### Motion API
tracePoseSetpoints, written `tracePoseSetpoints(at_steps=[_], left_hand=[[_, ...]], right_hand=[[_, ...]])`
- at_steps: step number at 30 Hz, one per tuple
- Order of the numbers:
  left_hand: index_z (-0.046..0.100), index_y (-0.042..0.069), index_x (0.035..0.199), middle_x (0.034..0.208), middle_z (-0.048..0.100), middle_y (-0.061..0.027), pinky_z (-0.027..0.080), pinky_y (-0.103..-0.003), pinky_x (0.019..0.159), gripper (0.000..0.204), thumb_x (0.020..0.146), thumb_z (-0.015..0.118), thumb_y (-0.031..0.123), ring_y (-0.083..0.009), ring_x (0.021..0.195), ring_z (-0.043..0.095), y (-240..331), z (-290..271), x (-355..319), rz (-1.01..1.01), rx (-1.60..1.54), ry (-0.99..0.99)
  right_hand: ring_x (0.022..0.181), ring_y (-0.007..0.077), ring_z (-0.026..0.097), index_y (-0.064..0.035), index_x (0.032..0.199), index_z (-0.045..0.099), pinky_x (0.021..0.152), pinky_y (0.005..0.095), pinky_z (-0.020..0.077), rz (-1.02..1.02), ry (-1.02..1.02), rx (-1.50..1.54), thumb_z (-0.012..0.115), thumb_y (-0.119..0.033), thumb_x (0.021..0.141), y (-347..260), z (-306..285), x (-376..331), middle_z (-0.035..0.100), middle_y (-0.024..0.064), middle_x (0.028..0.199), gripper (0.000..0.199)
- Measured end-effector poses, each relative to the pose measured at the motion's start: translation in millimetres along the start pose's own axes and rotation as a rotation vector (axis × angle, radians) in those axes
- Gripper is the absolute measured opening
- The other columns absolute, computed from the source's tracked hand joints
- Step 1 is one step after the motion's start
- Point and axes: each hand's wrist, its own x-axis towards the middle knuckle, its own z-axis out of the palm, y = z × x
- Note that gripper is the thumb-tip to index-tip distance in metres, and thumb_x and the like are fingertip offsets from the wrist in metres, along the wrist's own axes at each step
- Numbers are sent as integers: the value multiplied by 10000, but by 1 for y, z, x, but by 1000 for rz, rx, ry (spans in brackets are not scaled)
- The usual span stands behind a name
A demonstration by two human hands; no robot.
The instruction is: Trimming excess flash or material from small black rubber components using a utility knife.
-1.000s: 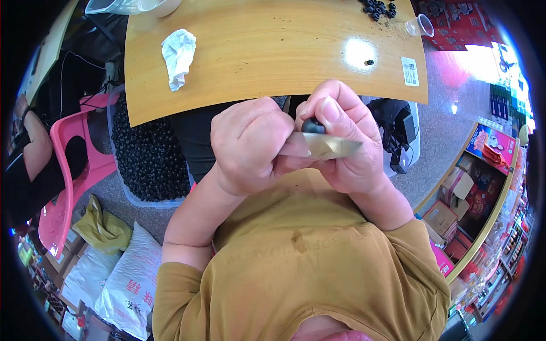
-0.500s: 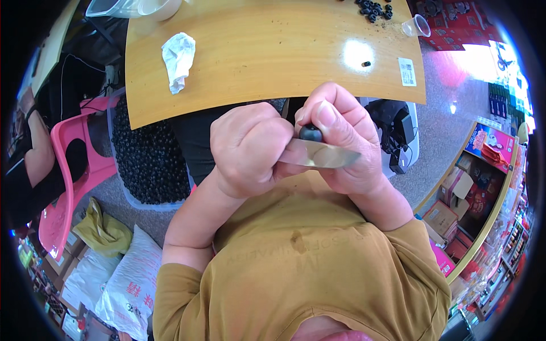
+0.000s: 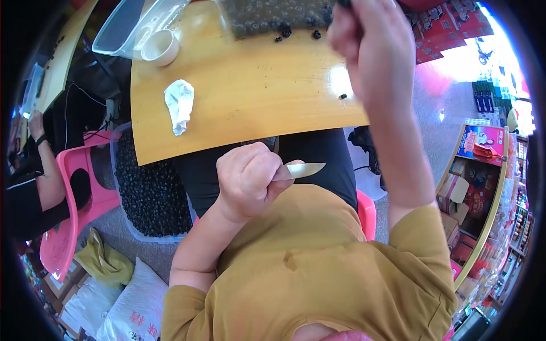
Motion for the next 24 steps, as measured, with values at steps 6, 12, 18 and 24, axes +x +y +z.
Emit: tracePoseSetpoints(at_steps=[6,12,18,24], left_hand=[[424,61,603,511,400,-51,318,-285,391,287,741,667,126,-211,419,419,3,5,5,-8,-47,-48],[421,68,606,486,352,-31,296,-282,350,288,657,704,61,-186,381,370,-7,1,4,1,-63,31],[439,63,626,523,409,-47,319,-279,398,258,761,654,108,-201,426,418,-4,6,2,-67,-135,-5],[445,64,629,526,410,-44,318,-278,399,256,762,658,115,-199,432,424,-2,4,5,-57,-141,-7]], right_hand=[[700,182,550,27,1005,529,671,284,446,-174,93,-606,554,-213,856,-25,2,101,571,97,786,283],[490,101,456,-36,777,560,465,261,353,-808,71,-751,601,-144,811,40,-1,46,506,38,609,120],[725,193,554,-31,915,606,667,288,439,-494,-19,-938,602,-127,803,115,-3,15,573,72,805,147],[815,260,559,-83,887,624,730,364,413,-482,-42,-1262,595,-207,789,131,-8,31,576,68,820,161]])
